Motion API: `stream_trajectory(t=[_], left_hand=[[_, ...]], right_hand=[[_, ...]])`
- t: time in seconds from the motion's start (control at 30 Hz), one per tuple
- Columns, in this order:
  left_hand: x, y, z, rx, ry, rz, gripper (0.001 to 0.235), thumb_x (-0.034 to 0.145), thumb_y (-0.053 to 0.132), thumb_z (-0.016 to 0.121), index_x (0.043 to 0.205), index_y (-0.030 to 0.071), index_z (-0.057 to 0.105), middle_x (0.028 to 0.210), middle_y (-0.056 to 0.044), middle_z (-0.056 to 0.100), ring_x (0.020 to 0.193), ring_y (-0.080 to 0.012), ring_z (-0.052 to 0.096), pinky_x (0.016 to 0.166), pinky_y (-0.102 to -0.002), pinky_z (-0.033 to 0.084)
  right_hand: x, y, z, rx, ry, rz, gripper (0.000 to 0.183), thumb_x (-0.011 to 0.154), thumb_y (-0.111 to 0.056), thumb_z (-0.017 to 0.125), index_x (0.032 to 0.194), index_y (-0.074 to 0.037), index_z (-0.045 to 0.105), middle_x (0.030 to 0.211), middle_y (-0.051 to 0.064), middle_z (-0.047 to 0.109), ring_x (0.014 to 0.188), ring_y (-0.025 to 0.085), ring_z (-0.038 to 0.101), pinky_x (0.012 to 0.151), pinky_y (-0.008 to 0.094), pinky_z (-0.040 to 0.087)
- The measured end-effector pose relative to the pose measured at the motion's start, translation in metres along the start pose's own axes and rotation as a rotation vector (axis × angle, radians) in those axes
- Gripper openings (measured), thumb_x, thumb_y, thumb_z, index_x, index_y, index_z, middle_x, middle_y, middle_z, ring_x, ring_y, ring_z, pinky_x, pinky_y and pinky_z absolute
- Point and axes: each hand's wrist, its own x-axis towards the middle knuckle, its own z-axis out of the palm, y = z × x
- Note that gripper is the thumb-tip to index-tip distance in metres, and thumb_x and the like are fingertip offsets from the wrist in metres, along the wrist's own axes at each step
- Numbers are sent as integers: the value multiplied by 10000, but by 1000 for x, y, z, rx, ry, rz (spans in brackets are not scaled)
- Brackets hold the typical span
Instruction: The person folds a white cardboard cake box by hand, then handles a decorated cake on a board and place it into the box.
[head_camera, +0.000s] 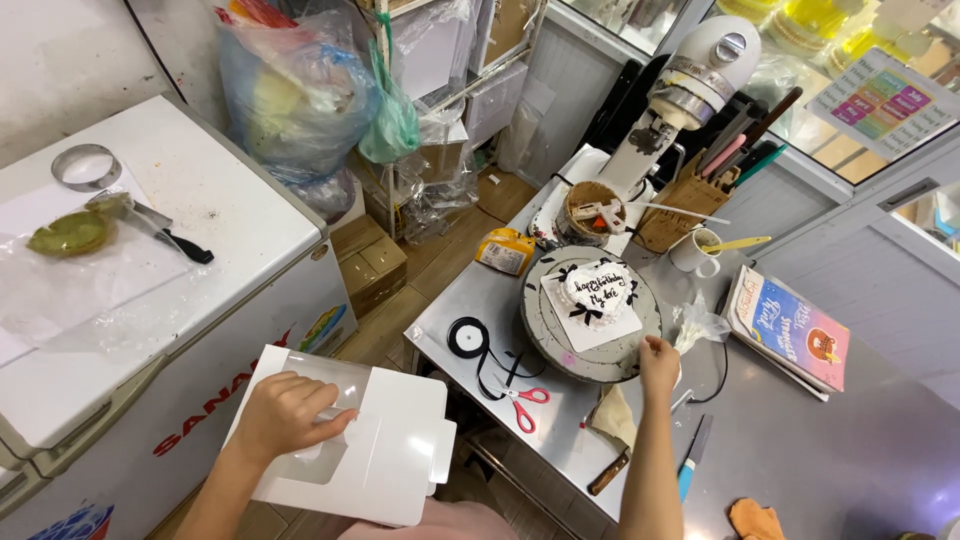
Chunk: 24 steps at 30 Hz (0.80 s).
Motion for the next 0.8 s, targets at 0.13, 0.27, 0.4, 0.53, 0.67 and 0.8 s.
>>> stream_trajectory(t=[0.13, 0.27, 0.4, 0.53, 0.67, 0.8], left_hand=[[5, 3, 0, 9, 11, 9, 410, 743, 403, 798, 526, 109, 612, 414, -36, 586, 360, -197, 563, 423, -336, 462], [-1, 4, 2, 30, 12, -20, 397, 732, 392, 800, 521, 113, 613, 417, -33, 597, 362, -197, 567, 428, -335, 464], [-11, 4, 4, 47, 7, -65, 385, 736, 388, 802, 526, 120, 625, 424, -28, 612, 357, -191, 567, 424, -333, 462], [-14, 4, 7, 62, 2, -106, 371, 733, 385, 806, 541, 123, 627, 419, -30, 614, 352, -195, 565, 411, -339, 455], [-10, 5, 12, 73, 19, -110, 391, 737, 386, 802, 521, 112, 626, 418, -32, 613, 351, -195, 566, 410, -342, 456], [-6, 8, 19, 72, 0, -106, 403, 749, 396, 796, 514, 120, 622, 420, -32, 616, 352, -193, 572, 418, -341, 465]], right_hand=[[67, 62, 42, 264, -326, 144, 294, 930, -198, 711, 1148, -2, 727, 939, 86, 746, 826, 183, 679, 758, 316, 521], [102, 62, 58, 168, -549, 395, 339, 899, -241, 766, 1100, 33, 759, 778, 93, 649, 637, 206, 544, 575, 384, 435], [129, 88, 84, 135, -629, 387, 325, 809, -220, 846, 977, 50, 780, 720, 53, 678, 575, 157, 569, 524, 324, 467], [142, 71, 80, 7, -702, 585, 358, 905, -294, 755, 864, 51, 670, 686, 83, 598, 538, 208, 520, 455, 381, 418], [137, 56, 68, 127, -707, 695, 265, 957, -256, 604, 853, -16, 647, 710, 87, 635, 552, 241, 610, 469, 392, 459], [118, 16, 33, 104, -774, 837, 304, 953, -330, 661, 841, -47, 667, 713, 36, 638, 562, 135, 594, 512, 305, 387]])
